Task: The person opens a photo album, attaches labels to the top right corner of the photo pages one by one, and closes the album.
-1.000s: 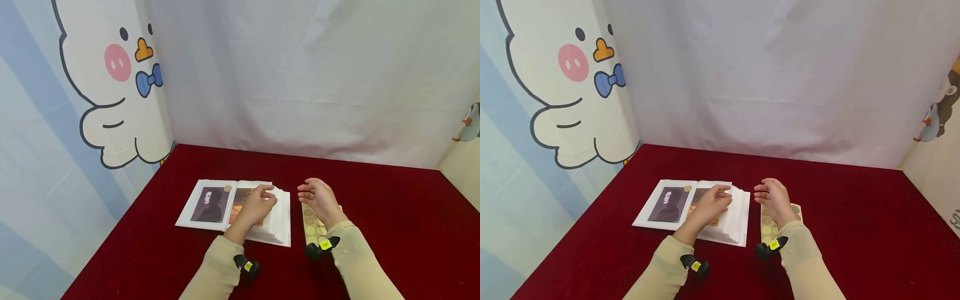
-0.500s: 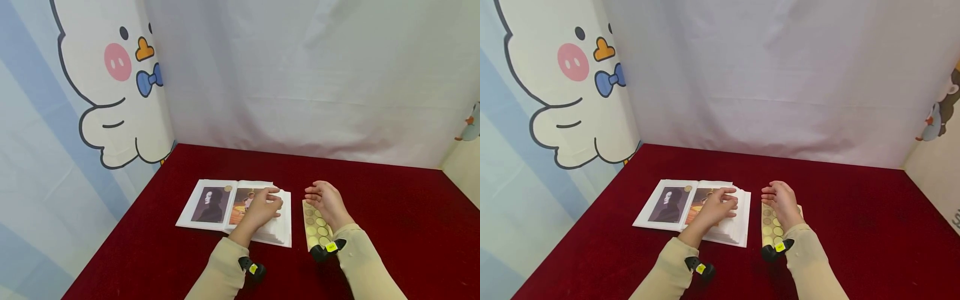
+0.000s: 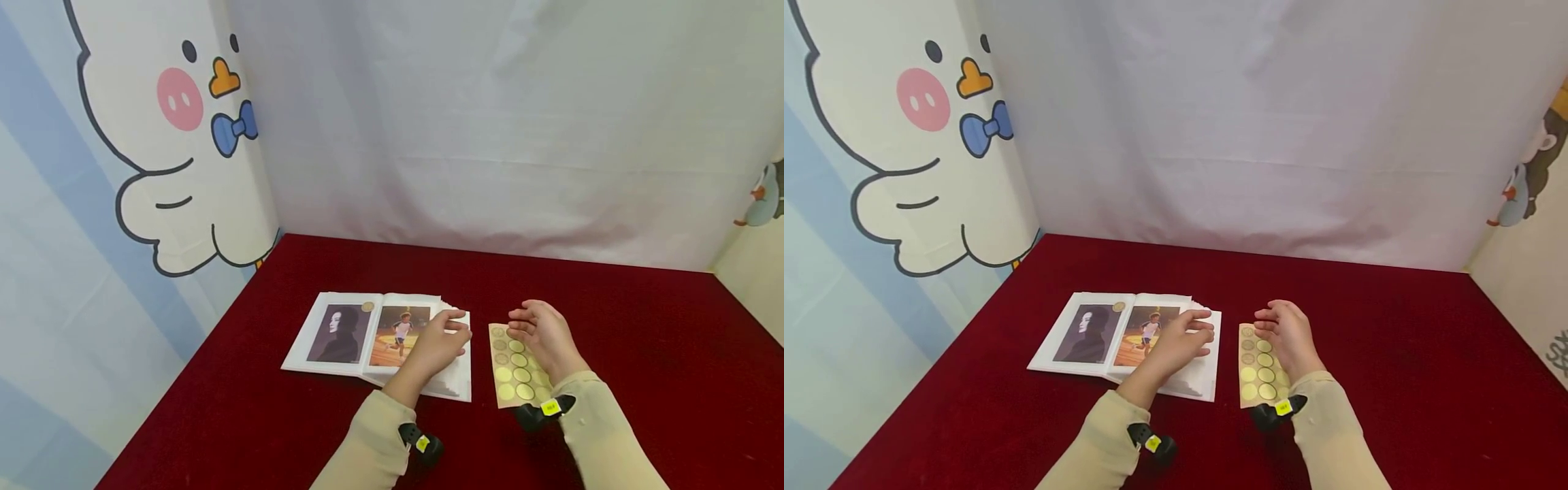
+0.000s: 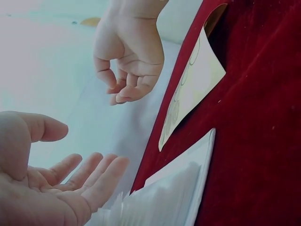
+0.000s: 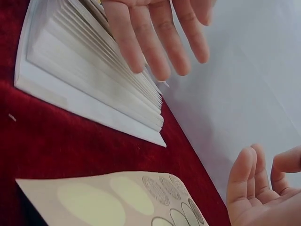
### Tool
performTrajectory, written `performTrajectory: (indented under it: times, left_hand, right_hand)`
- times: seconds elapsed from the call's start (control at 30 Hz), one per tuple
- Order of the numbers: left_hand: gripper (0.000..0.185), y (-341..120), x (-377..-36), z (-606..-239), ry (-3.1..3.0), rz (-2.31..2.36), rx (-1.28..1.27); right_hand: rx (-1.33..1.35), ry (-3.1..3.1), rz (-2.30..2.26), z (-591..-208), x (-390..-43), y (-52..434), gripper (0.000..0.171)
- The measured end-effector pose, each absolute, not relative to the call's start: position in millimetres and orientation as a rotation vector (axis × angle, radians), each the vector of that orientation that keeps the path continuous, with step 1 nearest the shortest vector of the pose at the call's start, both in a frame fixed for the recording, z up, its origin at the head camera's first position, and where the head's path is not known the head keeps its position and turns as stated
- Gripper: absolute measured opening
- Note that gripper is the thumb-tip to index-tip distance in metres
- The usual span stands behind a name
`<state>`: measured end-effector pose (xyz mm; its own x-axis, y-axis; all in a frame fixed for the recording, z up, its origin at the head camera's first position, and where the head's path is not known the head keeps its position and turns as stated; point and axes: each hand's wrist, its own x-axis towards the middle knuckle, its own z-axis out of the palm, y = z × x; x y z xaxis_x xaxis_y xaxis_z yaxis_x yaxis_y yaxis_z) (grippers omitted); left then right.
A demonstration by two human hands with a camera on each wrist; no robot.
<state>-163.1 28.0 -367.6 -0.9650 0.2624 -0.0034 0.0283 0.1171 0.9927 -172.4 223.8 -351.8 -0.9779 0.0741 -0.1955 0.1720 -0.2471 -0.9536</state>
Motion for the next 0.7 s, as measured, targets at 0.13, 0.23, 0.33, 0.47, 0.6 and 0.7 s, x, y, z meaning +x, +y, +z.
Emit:
performTrajectory:
  times: [0.13,0.23,0.33,0.47,0.6,0.7]
  left_hand:
    - [0.04,32.4,-162.6,-368.9,2.208,1.95,0.303]
    - [0.039,35.5,-162.2,-370.1,2.227,1.932,0.311]
    - [0.039,37.6,-161.6,-371.4,2.262,1.898,0.302]
    - [0.039,39.6,-160.8,-372.3,2.278,1.877,0.27]
    - [0.042,43.1,-160.0,-373.1,2.237,1.887,0.258]
    - [0.044,46.9,-159.0,-374.7,2.199,1.901,0.251]
  right_hand:
    - [0.332,1.866,-2.429,-352.5,-171.0,228.6,0.016]
    - [0.344,1.867,-2.432,-354.3,-170.2,231.6,0.016]
    - [0.353,1.888,-2.422,-356.4,-169.7,234.6,0.017]
    - [0.385,1.916,-2.415,-357.1,-167.7,237.7,0.019]
    - [0.424,1.945,-2.413,-356.4,-164.6,241.0,0.016]
    - [0.453,1.955,-2.413,-356.1,-162.7,244.0,0.013]
